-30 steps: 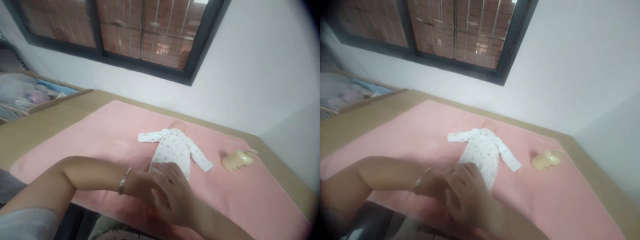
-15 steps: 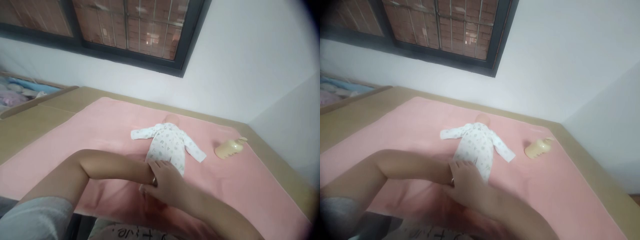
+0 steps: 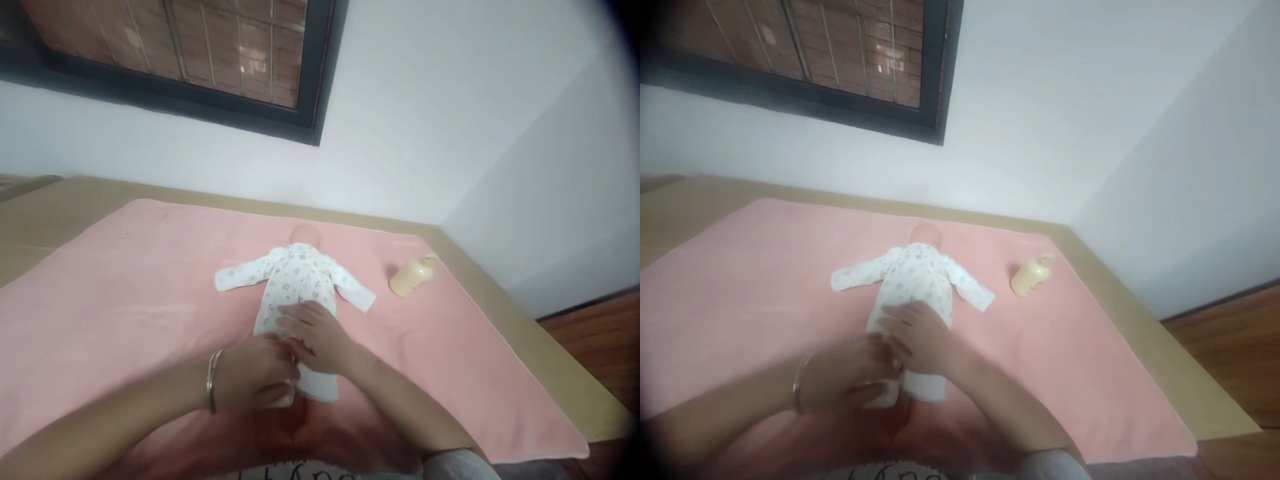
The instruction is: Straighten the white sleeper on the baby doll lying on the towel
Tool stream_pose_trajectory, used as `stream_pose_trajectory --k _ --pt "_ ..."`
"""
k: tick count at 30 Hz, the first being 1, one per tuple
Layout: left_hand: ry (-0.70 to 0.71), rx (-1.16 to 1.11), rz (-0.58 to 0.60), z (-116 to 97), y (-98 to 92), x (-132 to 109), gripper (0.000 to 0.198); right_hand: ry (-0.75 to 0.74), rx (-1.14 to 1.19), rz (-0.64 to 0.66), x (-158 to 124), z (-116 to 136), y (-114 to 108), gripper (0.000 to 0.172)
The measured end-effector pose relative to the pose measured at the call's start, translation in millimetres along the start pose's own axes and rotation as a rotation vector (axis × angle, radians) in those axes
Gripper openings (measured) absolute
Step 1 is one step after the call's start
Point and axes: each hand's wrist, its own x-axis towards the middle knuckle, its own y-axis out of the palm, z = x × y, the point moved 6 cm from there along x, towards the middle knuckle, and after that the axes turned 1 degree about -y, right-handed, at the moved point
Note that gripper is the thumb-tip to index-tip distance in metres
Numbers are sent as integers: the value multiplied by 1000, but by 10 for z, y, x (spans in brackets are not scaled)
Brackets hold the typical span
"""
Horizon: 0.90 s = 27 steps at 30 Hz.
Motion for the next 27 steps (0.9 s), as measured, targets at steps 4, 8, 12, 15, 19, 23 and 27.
stream_pose_trajectory --k 4,8,12,15,19,23,27 --pt "-267 112 -142 642 -323 5 26 290 -160 -152 -195 -745 -245 35" --pt "-472 270 -322 1216 -667 167 27 498 -247 -121 -246 -1288 -503 39" --pt "-475 285 -467 1436 -785 639 30 497 -309 -150 118 -1448 -558 40" --pt "-601 337 -560 1593 -726 944 36 554 -317 -200 474 -1540 -413 38" --pt "-762 425 -488 1823 -505 1138 42 665 -318 -222 680 -1674 -97 26" --pt "-732 406 -474 1946 -385 1163 45 647 -268 -265 600 -1738 66 25" --pt "-729 422 -469 2010 -389 1174 46 600 -251 -303 508 -1788 52 25"
